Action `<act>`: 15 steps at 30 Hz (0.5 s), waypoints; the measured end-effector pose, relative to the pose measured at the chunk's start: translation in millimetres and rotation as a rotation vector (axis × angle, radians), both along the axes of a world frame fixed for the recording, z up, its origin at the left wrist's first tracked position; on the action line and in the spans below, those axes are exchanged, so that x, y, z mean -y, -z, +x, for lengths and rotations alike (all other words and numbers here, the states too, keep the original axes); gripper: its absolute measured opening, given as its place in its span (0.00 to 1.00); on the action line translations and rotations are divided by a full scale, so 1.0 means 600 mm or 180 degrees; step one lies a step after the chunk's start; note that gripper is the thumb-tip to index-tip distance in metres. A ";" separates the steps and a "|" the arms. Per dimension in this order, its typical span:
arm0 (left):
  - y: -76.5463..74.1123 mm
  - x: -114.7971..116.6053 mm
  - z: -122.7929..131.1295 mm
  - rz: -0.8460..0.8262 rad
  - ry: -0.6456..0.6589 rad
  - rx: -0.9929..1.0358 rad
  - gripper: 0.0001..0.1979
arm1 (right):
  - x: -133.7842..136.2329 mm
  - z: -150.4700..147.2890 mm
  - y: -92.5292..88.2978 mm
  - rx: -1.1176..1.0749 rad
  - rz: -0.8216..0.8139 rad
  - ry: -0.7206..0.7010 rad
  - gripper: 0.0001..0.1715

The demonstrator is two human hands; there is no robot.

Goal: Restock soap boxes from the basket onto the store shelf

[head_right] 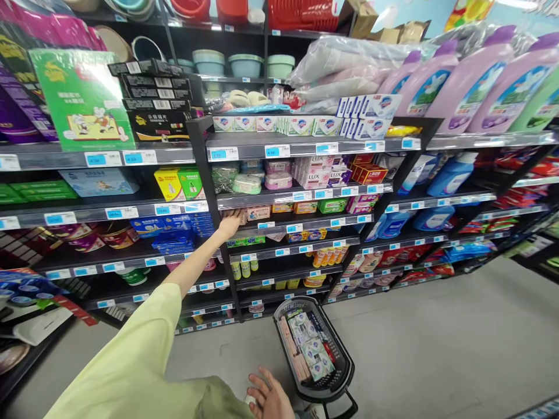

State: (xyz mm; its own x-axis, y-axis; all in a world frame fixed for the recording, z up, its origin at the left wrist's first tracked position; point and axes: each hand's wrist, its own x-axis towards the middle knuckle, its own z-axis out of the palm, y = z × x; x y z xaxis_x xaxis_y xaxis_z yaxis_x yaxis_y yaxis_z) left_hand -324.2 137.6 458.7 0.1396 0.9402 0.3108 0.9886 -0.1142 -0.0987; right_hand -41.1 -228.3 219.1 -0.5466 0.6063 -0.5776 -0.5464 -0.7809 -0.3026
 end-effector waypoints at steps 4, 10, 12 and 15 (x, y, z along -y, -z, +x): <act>0.002 -0.003 -0.004 0.0032 0.0170 0.0018 0.33 | -0.002 0.003 0.005 0.0009 -0.0053 -0.0023 0.25; 0.000 0.005 0.012 0.0204 0.0144 0.0219 0.31 | -0.009 0.013 0.022 0.0120 -0.0025 -0.0131 0.22; -0.003 0.008 0.020 0.0254 0.0153 0.0330 0.32 | -0.010 0.015 0.029 0.0240 -0.0001 -0.0112 0.21; 0.003 0.032 0.029 0.0298 0.0245 0.0467 0.36 | -0.009 0.020 0.048 0.0462 0.0212 -0.0219 0.18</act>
